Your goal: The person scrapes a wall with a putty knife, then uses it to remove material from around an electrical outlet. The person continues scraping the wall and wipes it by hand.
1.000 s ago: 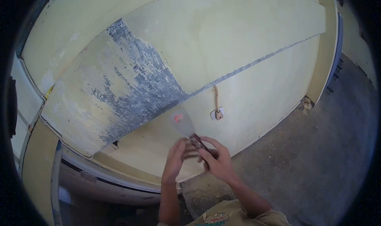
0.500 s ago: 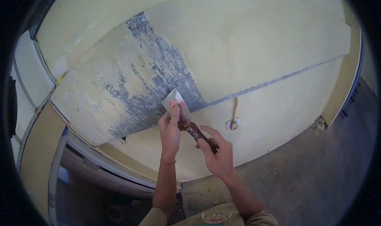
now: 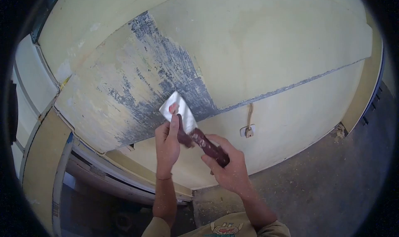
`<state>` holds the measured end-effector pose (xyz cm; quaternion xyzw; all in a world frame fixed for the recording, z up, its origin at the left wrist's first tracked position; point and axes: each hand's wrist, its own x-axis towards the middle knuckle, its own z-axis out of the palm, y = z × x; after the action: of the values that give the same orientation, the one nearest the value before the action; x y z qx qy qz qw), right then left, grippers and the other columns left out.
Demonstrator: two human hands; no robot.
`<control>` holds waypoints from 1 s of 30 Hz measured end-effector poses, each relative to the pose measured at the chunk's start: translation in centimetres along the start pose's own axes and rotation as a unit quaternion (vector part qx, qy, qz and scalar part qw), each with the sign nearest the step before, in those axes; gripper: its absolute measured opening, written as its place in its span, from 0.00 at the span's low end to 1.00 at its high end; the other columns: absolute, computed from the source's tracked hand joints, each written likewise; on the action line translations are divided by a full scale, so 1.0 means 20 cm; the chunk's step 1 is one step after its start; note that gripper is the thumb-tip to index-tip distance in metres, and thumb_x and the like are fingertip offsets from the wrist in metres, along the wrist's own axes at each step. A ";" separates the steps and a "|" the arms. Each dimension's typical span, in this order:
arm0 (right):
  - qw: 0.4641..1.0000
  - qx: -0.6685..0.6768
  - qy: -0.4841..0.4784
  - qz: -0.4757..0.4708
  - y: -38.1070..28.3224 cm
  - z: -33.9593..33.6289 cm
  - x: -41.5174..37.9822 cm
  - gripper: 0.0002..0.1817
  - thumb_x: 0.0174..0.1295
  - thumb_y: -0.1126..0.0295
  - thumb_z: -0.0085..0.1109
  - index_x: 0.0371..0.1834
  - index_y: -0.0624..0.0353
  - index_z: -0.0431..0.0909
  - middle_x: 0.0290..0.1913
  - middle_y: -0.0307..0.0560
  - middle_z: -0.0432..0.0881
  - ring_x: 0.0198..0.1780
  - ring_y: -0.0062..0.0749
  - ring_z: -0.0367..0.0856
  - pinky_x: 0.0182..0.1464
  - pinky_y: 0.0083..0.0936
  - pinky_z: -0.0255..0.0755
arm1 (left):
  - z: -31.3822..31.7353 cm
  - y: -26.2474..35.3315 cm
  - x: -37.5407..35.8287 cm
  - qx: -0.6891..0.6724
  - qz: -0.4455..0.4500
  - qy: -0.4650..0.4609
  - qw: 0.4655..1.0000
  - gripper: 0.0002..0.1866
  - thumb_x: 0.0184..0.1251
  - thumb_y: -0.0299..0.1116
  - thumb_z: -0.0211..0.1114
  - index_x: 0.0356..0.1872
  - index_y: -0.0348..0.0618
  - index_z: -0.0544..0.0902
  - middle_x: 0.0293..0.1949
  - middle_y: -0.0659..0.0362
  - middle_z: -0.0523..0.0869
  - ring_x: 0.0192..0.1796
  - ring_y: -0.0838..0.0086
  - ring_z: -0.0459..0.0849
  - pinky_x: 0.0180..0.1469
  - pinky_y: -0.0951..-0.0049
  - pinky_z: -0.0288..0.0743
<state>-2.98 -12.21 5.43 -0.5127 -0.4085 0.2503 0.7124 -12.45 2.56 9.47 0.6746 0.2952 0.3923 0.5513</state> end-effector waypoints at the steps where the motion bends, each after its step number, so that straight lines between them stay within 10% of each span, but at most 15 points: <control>1: 0.998 -0.022 0.024 -0.049 0.01 0.01 0.03 0.23 0.59 0.81 0.61 0.59 0.60 0.72 0.28 0.41 0.79 0.22 0.15 0.74 0.23 0.16 0.67 | -0.01 0.07 -0.03 0.001 0.001 0.001 1.000 0.12 0.71 0.36 0.62 0.35 0.34 0.79 0.32 0.54 0.85 0.28 0.80 0.81 0.26 0.77 0.73; 3: 0.995 -0.030 0.039 -0.082 0.03 0.03 0.08 0.24 0.59 0.81 0.61 0.60 0.61 0.72 0.28 0.40 0.79 0.22 0.14 0.73 0.22 0.15 0.66 | -0.01 0.21 -0.10 0.390 0.121 0.037 0.912 0.11 0.66 0.34 0.65 0.30 0.37 0.78 0.30 0.54 0.83 0.29 0.74 0.81 0.30 0.72 0.72; 4: 0.991 -0.040 0.053 -0.113 0.03 0.04 0.10 0.24 0.59 0.81 0.60 0.61 0.61 0.72 0.28 0.40 0.79 0.21 0.13 0.72 0.22 0.15 0.65 | 0.00 0.24 -0.07 0.391 0.123 0.037 0.911 0.11 0.66 0.34 0.65 0.30 0.37 0.78 0.30 0.54 0.83 0.29 0.74 0.81 0.30 0.72 0.72; 6: 0.992 -0.024 0.058 -0.110 0.00 0.09 0.15 0.23 0.60 0.79 0.61 0.59 0.63 0.72 0.33 0.42 0.81 0.29 0.15 0.75 0.30 0.16 0.70 | 0.05 0.33 0.07 0.336 0.548 -0.064 0.763 0.08 0.59 0.32 0.68 0.28 0.39 0.79 0.30 0.56 0.80 0.32 0.67 0.78 0.37 0.65 0.70; 7: 0.992 -0.008 0.062 -0.105 0.00 0.11 0.16 0.21 0.60 0.78 0.62 0.58 0.64 0.73 0.37 0.44 0.83 0.36 0.16 0.78 0.39 0.17 0.74 | 0.08 0.40 0.14 0.342 0.590 -0.114 0.723 0.06 0.57 0.27 0.65 0.27 0.37 0.77 0.29 0.54 0.81 0.34 0.59 0.78 0.39 0.65 0.70; 11: 0.992 -0.022 0.018 -0.125 -0.03 0.14 0.21 0.20 0.61 0.78 0.61 0.57 0.65 0.72 0.36 0.46 0.83 0.34 0.15 0.78 0.37 0.18 0.73 | 0.01 0.41 0.39 0.413 0.576 -0.207 0.674 0.13 0.59 0.31 0.65 0.17 0.40 0.76 0.19 0.54 0.76 0.26 0.59 0.75 0.33 0.63 0.67; 13: 0.997 0.054 -0.029 -0.044 -0.08 0.16 0.21 0.16 0.65 0.77 0.58 0.55 0.63 0.71 0.25 0.42 0.78 0.20 0.13 0.71 0.20 0.15 0.62 | -0.01 0.43 0.42 0.468 0.534 -0.240 0.662 0.16 0.60 0.33 0.65 0.14 0.41 0.75 0.16 0.54 0.74 0.23 0.59 0.74 0.32 0.62 0.66; 30: 0.993 0.082 0.011 -0.078 -0.08 0.32 0.24 0.07 0.67 0.77 0.55 0.46 0.65 0.72 0.22 0.37 0.73 0.22 0.10 0.67 0.22 0.14 0.59 | -0.05 0.50 0.46 0.491 0.527 -0.238 0.651 0.21 0.57 0.37 0.65 0.07 0.44 0.70 0.10 0.51 0.68 0.16 0.53 0.71 0.23 0.60 0.62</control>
<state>-5.79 -5.65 9.39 -0.4217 -0.4173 0.2207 0.7742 -8.88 8.62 21.19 0.9591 -0.1023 0.2403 -0.1093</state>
